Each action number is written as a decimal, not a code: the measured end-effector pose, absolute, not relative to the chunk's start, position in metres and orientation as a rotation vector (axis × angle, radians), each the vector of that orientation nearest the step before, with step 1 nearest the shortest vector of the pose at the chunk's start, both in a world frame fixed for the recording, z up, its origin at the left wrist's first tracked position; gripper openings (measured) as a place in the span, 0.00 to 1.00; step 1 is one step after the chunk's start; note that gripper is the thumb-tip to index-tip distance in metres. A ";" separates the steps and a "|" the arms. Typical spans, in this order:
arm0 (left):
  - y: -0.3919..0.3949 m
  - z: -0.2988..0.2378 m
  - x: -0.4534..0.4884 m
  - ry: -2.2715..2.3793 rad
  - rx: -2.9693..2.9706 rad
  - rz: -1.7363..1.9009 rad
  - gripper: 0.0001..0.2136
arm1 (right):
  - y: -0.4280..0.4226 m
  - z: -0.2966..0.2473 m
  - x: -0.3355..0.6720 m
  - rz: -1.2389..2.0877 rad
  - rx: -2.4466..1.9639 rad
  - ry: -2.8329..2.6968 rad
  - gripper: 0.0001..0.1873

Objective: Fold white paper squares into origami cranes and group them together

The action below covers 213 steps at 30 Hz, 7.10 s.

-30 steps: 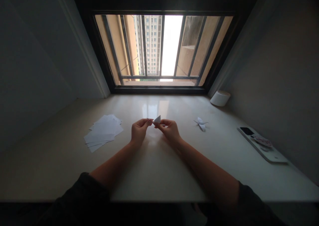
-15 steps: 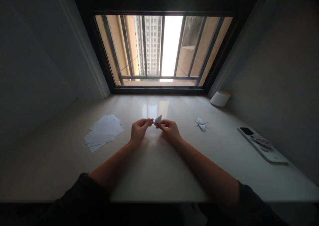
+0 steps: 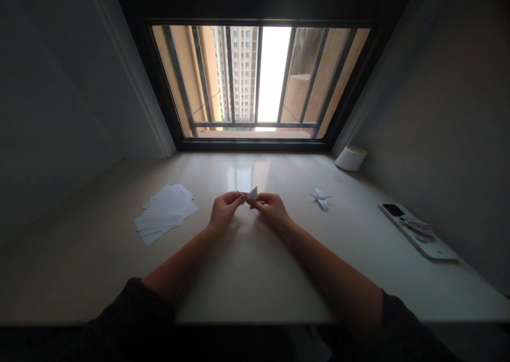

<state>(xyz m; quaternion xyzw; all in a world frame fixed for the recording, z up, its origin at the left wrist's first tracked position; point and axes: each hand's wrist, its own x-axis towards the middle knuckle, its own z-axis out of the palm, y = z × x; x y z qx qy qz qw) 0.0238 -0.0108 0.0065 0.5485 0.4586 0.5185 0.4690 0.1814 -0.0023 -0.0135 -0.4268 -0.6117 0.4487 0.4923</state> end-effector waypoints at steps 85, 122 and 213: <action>-0.027 0.015 0.029 1.548 2.068 1.189 0.14 | -0.015 -0.004 0.175 0.259 -1.331 -1.901 0.19; -0.004 -0.003 0.026 0.957 1.407 1.132 0.15 | -0.006 -0.013 0.168 0.963 -0.980 -1.452 0.22; -0.010 0.009 0.027 0.968 1.290 1.324 0.12 | 0.001 -0.005 0.186 0.960 -0.865 -1.234 0.19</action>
